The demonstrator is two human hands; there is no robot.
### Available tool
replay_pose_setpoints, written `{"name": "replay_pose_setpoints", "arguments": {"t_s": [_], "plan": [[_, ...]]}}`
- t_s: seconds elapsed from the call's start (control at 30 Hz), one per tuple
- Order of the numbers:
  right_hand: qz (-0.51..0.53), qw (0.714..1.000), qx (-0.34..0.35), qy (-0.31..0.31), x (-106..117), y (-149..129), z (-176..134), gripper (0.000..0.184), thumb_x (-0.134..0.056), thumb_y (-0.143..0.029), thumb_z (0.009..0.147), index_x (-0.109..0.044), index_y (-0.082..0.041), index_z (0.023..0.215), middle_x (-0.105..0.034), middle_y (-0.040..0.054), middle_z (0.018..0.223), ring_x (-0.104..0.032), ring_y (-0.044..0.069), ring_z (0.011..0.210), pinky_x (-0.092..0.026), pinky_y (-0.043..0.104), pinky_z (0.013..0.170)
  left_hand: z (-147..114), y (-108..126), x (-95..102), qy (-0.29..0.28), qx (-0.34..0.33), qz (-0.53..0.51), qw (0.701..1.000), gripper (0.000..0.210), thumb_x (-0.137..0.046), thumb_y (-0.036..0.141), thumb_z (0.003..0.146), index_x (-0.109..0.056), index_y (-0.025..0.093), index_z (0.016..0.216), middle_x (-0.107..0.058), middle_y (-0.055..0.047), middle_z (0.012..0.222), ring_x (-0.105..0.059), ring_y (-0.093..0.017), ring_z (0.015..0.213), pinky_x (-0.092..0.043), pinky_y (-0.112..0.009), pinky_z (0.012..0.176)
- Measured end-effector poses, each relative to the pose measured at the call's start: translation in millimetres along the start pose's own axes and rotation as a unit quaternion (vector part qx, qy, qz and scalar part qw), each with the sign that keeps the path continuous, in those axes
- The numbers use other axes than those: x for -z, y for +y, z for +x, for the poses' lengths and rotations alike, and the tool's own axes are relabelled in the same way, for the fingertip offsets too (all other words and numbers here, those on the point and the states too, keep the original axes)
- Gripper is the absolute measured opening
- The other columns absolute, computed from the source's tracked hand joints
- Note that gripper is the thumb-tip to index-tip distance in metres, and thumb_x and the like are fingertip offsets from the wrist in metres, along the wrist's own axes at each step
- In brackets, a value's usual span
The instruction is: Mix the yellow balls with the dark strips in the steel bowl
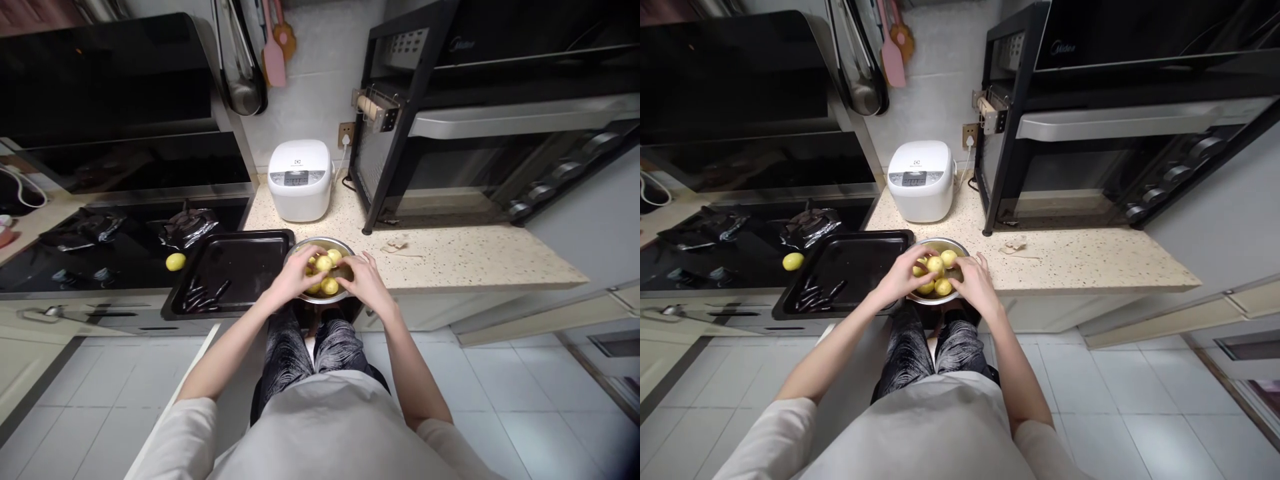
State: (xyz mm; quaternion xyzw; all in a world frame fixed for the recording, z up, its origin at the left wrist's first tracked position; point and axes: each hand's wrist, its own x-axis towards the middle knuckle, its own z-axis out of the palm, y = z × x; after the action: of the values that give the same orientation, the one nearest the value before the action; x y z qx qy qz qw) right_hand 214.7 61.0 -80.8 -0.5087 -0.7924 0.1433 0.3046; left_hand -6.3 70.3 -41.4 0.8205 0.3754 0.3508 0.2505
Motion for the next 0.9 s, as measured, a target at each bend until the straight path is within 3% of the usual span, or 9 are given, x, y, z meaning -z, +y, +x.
{"name": "replay_pose_setpoints", "arguments": {"t_s": [0.2, 0.47, 0.63, 0.77, 0.9], "plan": [[0.038, 0.999, -0.006, -0.008, 3.0, -1.0, -3.2, 0.037, -0.069, -0.023, 0.086, -0.056, -0.022, 0.121, -0.077, 0.0075, 0.111, -0.071, 0.026, 0.113, -0.026, 0.058, 0.123, 5.1, -4.9, -28.0, -0.032, -0.014, 0.016, 0.999, 0.028, -0.072, 0.021, 0.088, -0.064, 0.018, 0.115, -0.066, -0.009, 0.117, -0.066, -0.024, 0.107, -0.056, -0.038, 0.098], [0.012, 1.0, 0.005, 0.002, -1.0, 5.0, -4.3, 0.032, -0.072, -0.025, 0.086, -0.062, -0.023, 0.116, -0.076, 0.0084, 0.116, -0.069, 0.027, 0.114, -0.031, 0.057, 0.121, 0.4, -4.7, -37.7, -0.01, 0.017, 0.014, 1.0, 0.028, -0.068, 0.023, 0.093, -0.065, 0.022, 0.121, -0.065, -0.01, 0.12, -0.065, -0.025, 0.114, -0.054, -0.04, 0.103], [0.017, 1.0, 0.004, 0.017, -4.5, 7.5, -4.1, 0.027, -0.07, -0.032, 0.088, -0.063, -0.023, 0.112, -0.076, 0.0081, 0.112, -0.07, 0.029, 0.109, -0.035, 0.058, 0.118, -3.4, -7.4, -44.9, 0.017, 0.041, -0.012, 0.999, 0.041, -0.07, 0.018, 0.09, -0.06, 0.021, 0.13, -0.067, -0.011, 0.123, -0.066, -0.026, 0.116, -0.054, -0.041, 0.104], [0.021, 0.999, 0.009, 0.025, -6.9, 8.3, -4.3, 0.027, -0.071, -0.032, 0.088, -0.063, -0.023, 0.112, -0.075, 0.0103, 0.115, -0.068, 0.031, 0.11, -0.042, 0.055, 0.112, -7.7, -7.6, -47.4, 0.001, 0.045, 0.002, 0.999, 0.028, -0.064, 0.012, 0.091, -0.063, 0.019, 0.118, -0.072, -0.011, 0.118, -0.069, -0.025, 0.11, -0.056, -0.039, 0.099], [0.039, 0.999, 0.004, 0.025, -8.3, 9.1, -4.0, 0.023, -0.068, -0.031, 0.089, -0.066, -0.023, 0.11, -0.074, 0.0115, 0.115, -0.067, 0.032, 0.111, -0.049, 0.049, 0.103, -13.4, -1.4, -43.9, 0.007, 0.038, 0.039, 0.999, 0.03, -0.06, 0.012, 0.094, -0.064, 0.02, 0.122, -0.071, -0.011, 0.123, -0.067, -0.027, 0.116, -0.055, -0.042, 0.103]]}}
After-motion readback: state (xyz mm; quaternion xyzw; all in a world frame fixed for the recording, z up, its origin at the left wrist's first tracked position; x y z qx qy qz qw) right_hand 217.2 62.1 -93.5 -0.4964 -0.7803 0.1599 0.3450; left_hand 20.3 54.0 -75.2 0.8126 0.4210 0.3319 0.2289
